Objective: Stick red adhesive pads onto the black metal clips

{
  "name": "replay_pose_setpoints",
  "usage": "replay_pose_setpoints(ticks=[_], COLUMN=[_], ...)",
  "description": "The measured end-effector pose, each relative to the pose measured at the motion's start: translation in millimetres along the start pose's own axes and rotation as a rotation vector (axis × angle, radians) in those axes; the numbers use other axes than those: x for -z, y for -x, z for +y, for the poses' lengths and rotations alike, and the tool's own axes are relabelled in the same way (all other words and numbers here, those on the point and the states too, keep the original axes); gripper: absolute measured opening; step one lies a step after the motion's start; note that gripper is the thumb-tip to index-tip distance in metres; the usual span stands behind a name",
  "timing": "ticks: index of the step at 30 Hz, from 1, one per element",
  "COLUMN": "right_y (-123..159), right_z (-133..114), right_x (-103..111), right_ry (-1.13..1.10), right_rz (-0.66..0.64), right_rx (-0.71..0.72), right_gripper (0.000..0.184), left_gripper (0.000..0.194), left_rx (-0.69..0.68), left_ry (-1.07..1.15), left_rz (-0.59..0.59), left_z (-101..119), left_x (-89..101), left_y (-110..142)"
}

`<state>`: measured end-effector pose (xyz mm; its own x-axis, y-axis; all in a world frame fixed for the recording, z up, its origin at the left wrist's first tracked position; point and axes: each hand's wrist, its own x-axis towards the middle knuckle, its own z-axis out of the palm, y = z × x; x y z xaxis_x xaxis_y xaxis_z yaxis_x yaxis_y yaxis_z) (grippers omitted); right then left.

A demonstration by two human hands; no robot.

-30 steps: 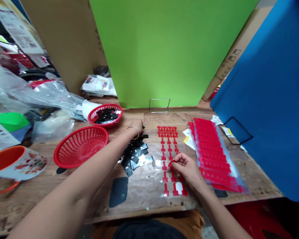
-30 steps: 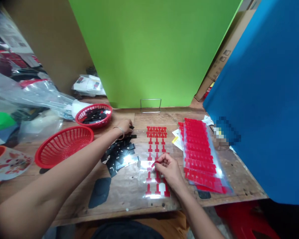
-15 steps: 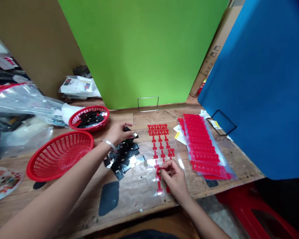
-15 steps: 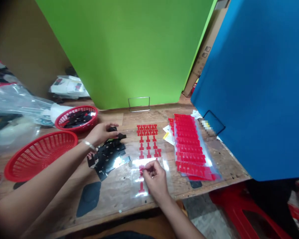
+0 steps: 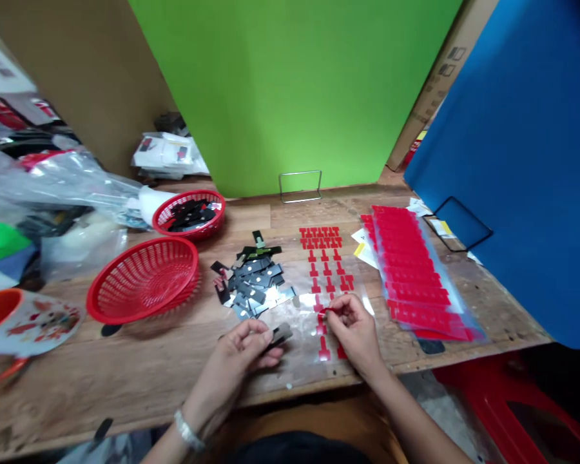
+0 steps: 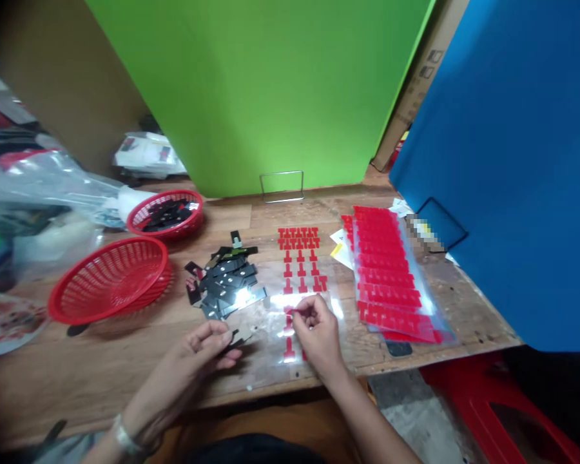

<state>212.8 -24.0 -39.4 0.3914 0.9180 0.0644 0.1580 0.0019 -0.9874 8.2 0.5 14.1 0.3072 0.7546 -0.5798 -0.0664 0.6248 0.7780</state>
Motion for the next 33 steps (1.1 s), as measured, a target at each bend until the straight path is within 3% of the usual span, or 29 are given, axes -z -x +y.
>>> replay_pose_setpoints(ticks=[6, 12, 17, 24, 33], right_y=[6, 18, 30, 33, 35], right_z=[-7, -24, -27, -17, -12], right_x=[0, -9, -24, -32, -35], right_ry=[0.024, -0.028, -0.054, 0.001, 0.046], right_rz=[0.048, -0.076, -0.193, -0.104, -0.099], right_rx=[0.042, -0.045, -0.073, -0.028, 0.008], right_gripper=[0.01, 0.012, 0.01, 0.011, 0.01], left_gripper=[0.044, 0.044, 0.028, 0.031, 0.03], left_rx=[0.044, -0.007, -0.109, -0.085, -0.103], left_ry=[0.279, 0.28, 0.326, 0.377, 0.371], left_rz=[0.027, 0.017, -0.058, -0.032, -0.069], left_z=[-16, -27, -35, -44, -45], left_x=[-21.6, -32.0, -34.7, -33.6, -32.8], left_y=[-6, -11, -18, -24, -23])
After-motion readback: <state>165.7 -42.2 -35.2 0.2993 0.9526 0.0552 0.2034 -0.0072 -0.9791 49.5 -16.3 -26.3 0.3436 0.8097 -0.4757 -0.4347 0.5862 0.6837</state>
